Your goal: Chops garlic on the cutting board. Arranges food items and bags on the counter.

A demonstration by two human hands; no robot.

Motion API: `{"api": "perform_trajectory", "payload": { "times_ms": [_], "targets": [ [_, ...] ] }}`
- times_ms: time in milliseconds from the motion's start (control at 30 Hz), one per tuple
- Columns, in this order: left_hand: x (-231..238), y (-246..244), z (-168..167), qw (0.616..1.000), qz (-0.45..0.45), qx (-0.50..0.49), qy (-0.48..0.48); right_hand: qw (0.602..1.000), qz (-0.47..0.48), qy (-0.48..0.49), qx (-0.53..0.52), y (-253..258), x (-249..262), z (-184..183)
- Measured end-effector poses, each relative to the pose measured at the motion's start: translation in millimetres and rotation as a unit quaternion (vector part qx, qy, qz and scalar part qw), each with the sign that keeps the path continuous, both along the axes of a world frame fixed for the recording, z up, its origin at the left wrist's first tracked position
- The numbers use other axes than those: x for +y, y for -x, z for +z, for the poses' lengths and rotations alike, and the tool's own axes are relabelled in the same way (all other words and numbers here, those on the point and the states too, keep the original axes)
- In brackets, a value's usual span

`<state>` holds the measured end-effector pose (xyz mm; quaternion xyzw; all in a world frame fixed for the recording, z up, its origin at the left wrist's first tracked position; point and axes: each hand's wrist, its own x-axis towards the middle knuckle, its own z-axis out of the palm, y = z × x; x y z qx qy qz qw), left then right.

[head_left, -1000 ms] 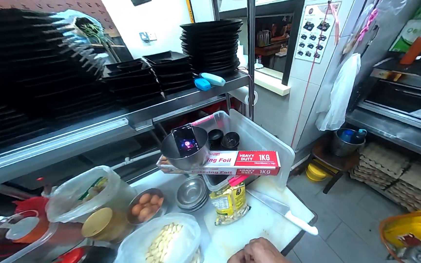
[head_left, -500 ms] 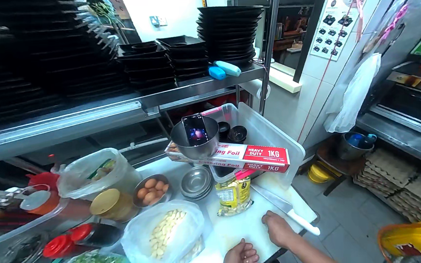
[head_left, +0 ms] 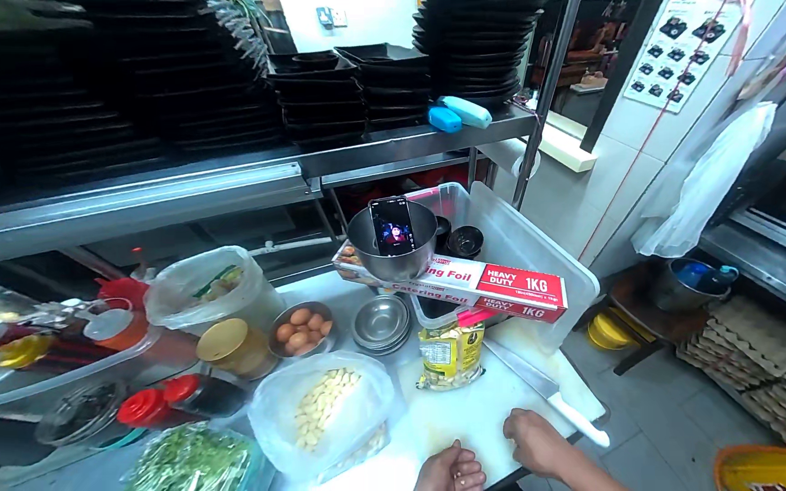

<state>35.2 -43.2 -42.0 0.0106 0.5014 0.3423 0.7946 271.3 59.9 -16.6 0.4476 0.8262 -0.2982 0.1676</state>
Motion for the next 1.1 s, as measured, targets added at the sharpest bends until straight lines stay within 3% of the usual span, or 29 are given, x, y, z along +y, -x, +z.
{"api": "perform_trajectory", "payload": {
  "times_ms": [133,367,533,633,700,800,900,1000,1100],
  "targets": [
    [-1,0,0,1.0,-0.002,-0.001,0.001,1.0,0.006,-0.006,0.0,-4,-23,-2],
    [2,-5,4,1.0,-0.002,0.014,0.001,0.982,0.044,-0.17,0.072,-12,-57,-28],
    [3,-9,4,0.999,-0.015,0.027,-0.006,0.973,0.075,-0.193,0.099,-21,-64,-38],
    [2,-12,5,0.999,-0.04,0.027,-0.013,0.984,0.038,-0.148,0.09,-20,-62,-34],
    [1,-13,5,0.997,-0.063,0.03,-0.021,0.992,-0.062,-0.06,0.095,-12,-59,-22],
    [0,-14,6,0.995,-0.085,0.023,-0.04,0.95,-0.222,0.09,0.2,8,-60,6],
    [-4,-15,4,0.996,-0.076,-0.018,-0.053,0.949,-0.127,0.053,0.282,34,-69,28],
    [-7,-16,8,0.998,-0.042,-0.043,-0.036,0.967,0.044,-0.02,0.252,53,-70,42],
    [-10,-12,6,0.999,-0.024,-0.043,-0.02,0.971,0.053,-0.033,0.229,56,-69,41]
  ]
}}
